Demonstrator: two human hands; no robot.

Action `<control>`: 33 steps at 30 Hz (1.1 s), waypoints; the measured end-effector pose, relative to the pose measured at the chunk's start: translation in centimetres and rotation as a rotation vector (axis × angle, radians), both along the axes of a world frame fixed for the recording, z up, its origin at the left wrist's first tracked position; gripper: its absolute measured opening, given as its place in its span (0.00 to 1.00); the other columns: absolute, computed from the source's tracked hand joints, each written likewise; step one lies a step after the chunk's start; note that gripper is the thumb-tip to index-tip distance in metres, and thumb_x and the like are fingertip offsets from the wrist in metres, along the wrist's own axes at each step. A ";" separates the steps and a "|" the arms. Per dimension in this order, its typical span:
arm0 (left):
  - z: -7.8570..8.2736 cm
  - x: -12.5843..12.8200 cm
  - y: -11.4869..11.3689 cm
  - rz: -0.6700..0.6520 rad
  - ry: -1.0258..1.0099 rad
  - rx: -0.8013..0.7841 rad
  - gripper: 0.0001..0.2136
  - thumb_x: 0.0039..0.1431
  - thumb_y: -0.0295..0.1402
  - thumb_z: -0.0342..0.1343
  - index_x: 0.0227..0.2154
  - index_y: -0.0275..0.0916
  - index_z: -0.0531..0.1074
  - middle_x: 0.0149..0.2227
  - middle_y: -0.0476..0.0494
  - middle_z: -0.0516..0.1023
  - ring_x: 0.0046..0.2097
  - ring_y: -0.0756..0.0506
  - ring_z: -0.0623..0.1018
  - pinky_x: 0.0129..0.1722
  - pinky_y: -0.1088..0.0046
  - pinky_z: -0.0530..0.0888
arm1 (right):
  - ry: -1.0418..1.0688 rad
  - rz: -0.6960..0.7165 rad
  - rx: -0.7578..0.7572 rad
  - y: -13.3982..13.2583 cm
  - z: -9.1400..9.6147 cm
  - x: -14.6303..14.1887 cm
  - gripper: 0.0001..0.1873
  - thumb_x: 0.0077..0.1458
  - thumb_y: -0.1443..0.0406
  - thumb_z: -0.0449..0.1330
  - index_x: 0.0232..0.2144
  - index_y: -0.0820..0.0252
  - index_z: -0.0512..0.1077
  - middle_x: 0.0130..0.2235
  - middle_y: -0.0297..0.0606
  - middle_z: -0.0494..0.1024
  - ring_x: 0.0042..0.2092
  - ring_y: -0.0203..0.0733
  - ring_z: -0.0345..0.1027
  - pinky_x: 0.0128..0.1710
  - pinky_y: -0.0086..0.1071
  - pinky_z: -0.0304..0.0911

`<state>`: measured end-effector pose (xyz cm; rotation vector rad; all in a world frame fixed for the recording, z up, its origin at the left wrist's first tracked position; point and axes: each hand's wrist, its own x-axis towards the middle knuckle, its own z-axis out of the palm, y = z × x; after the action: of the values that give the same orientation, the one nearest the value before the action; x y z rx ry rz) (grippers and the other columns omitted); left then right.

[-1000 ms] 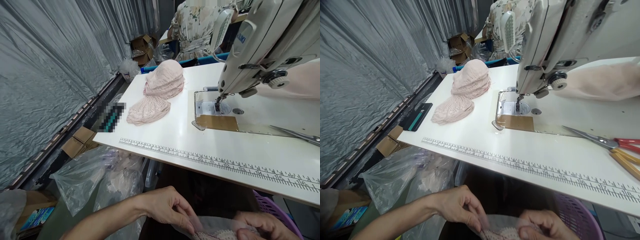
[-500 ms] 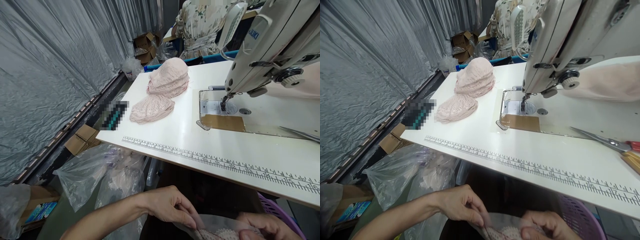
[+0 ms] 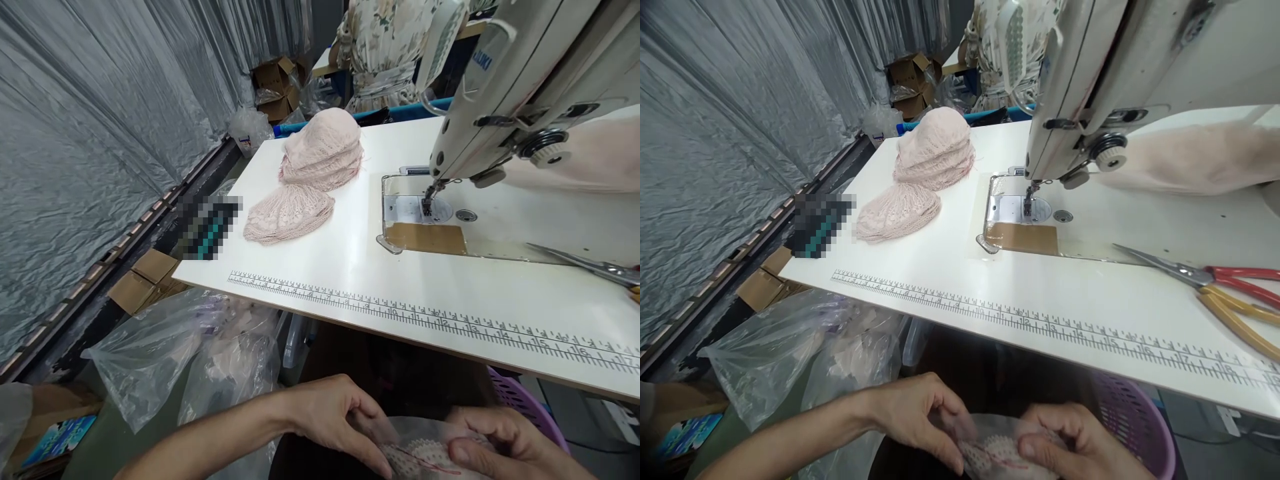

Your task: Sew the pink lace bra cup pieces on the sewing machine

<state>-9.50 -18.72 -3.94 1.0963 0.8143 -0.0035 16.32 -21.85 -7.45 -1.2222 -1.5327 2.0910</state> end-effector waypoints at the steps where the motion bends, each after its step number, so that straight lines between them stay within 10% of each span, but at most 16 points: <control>1: -0.3 0.2 -0.1 0.009 0.030 0.000 0.21 0.40 0.44 0.68 0.39 0.39 0.78 0.33 0.48 0.81 0.39 0.46 0.79 0.42 0.76 0.72 | 0.002 -0.004 0.005 0.1 0.2 -0.1 0.23 0.51 0.45 0.58 0.22 0.57 0.69 0.22 0.30 0.63 0.26 0.33 0.53 0.26 0.27 0.51; 33: 0.6 1.1 0.6 0.030 0.022 0.008 0.15 0.43 0.37 0.67 0.35 0.38 0.79 0.34 0.44 0.81 0.38 0.45 0.80 0.40 0.77 0.74 | 0.201 0.003 -0.138 0.2 1.2 -0.3 0.18 0.48 0.51 0.64 0.27 0.61 0.73 0.24 0.30 0.69 0.27 0.30 0.56 0.28 0.24 0.52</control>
<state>-8.37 -18.10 -3.31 1.0930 0.8510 0.0132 16.06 -21.61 -6.28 -1.0163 -1.3233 2.2760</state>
